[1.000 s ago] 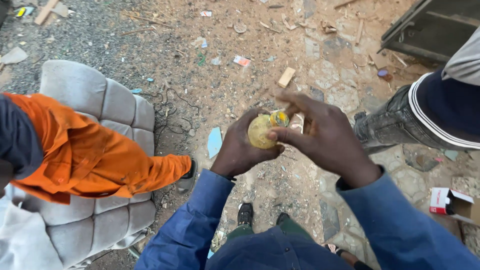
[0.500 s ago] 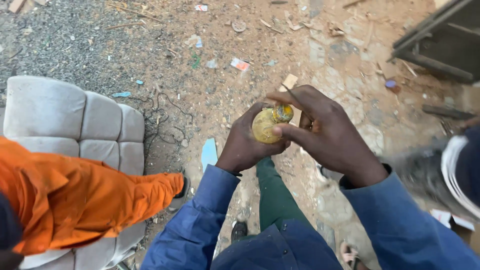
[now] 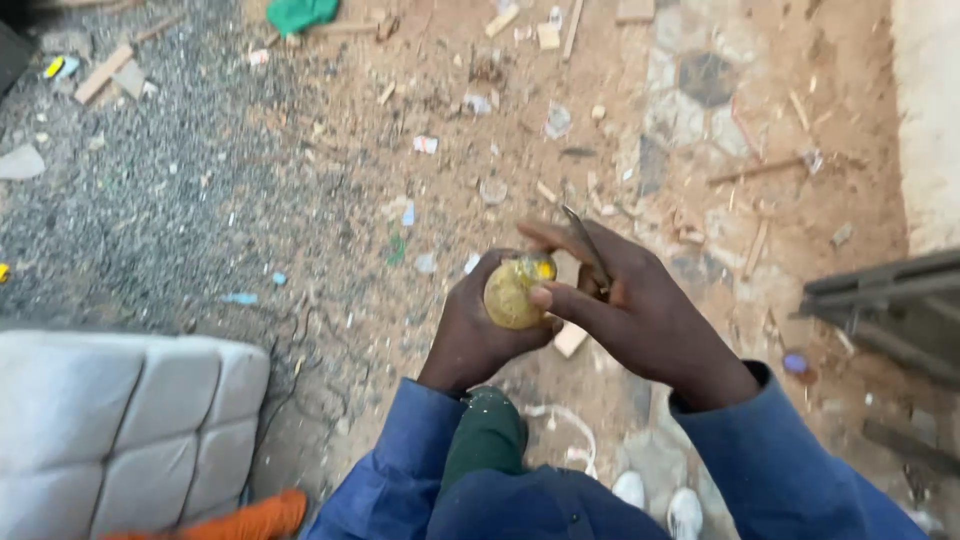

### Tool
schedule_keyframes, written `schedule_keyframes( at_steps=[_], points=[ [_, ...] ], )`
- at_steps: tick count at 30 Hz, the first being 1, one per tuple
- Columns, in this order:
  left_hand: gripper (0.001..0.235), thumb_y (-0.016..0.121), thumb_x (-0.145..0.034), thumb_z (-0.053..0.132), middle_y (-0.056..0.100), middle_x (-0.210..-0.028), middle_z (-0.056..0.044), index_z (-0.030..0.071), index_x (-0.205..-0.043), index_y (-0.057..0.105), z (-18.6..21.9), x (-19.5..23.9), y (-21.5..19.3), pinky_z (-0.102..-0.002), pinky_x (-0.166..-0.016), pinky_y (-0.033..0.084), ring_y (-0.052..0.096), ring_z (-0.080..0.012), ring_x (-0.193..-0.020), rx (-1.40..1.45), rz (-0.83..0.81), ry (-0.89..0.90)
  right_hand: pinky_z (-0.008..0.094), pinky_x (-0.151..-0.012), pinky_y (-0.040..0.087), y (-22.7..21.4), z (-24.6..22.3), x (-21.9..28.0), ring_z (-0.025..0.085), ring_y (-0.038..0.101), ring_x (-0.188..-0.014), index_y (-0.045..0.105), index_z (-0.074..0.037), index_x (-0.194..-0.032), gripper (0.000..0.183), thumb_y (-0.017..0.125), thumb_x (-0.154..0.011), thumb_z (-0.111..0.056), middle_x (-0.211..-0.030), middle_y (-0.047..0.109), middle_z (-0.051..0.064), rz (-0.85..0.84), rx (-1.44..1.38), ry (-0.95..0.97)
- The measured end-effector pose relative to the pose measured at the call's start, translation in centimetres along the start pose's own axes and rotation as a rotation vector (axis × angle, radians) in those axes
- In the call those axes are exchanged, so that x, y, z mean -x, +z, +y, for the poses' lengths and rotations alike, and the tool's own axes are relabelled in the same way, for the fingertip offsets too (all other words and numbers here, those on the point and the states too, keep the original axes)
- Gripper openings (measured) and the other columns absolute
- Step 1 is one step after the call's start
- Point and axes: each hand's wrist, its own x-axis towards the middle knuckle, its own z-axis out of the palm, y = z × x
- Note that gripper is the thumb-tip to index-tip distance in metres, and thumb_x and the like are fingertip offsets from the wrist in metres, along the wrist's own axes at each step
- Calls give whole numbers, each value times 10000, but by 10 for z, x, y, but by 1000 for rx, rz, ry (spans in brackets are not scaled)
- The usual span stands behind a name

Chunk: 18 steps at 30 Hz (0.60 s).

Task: The person pours a yellow liquid from a large white container into a smaller yellow bottle. They then use a metal rod to manipulate the contents of the small bottle before walking to a different location. Finally, they pour the yellow liquid from the small bottle onto a white surface.

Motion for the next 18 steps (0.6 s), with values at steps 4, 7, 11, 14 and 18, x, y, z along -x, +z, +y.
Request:
schedule_keyframes(
  at_steps=[4,7,11,14,18],
  points=[
    [687,1021,-726,195,806,-1205,-47,149,-1344,724,-15,-114,14,-350,-799,635,756,-178,-1023,-51,-24,63,306,-684,409,-54,60,-81,86,545,-756,823,-114,-1297,396,846,-978,-348,-1005,677,8,64,-86,128],
    [666,1033,-733,193,804,-1145,-68,145,-1311,706,-15,-227,25,-358,-733,630,760,-190,-954,-41,-71,34,332,-559,323,-88,109,-167,89,427,-536,797,-155,-1085,391,997,-868,-412,-590,506,-4,249,12,227],
    [777,1083,-613,310,853,-1094,-152,233,-1331,798,-31,-379,39,-438,-894,677,842,-291,-1038,-140,-64,-99,346,-534,461,-140,182,-277,251,609,-456,823,-63,-1172,540,1054,-833,-415,-468,598,105,339,-64,258],
    [760,1084,-600,259,850,-1094,-157,211,-1307,809,-4,-485,53,-440,-897,686,841,-284,-1033,-95,-118,-42,352,-528,454,-201,219,-352,254,605,-458,825,-66,-1189,530,1048,-842,-399,-475,595,110,397,-48,260],
    [796,1106,-594,265,848,-1137,-208,130,-1313,795,18,-608,83,-472,-939,675,803,-300,-1079,-46,-261,61,361,-520,443,-269,251,-403,259,600,-461,828,-72,-1214,516,1040,-856,-376,-486,590,117,441,-49,315]
  ],
)
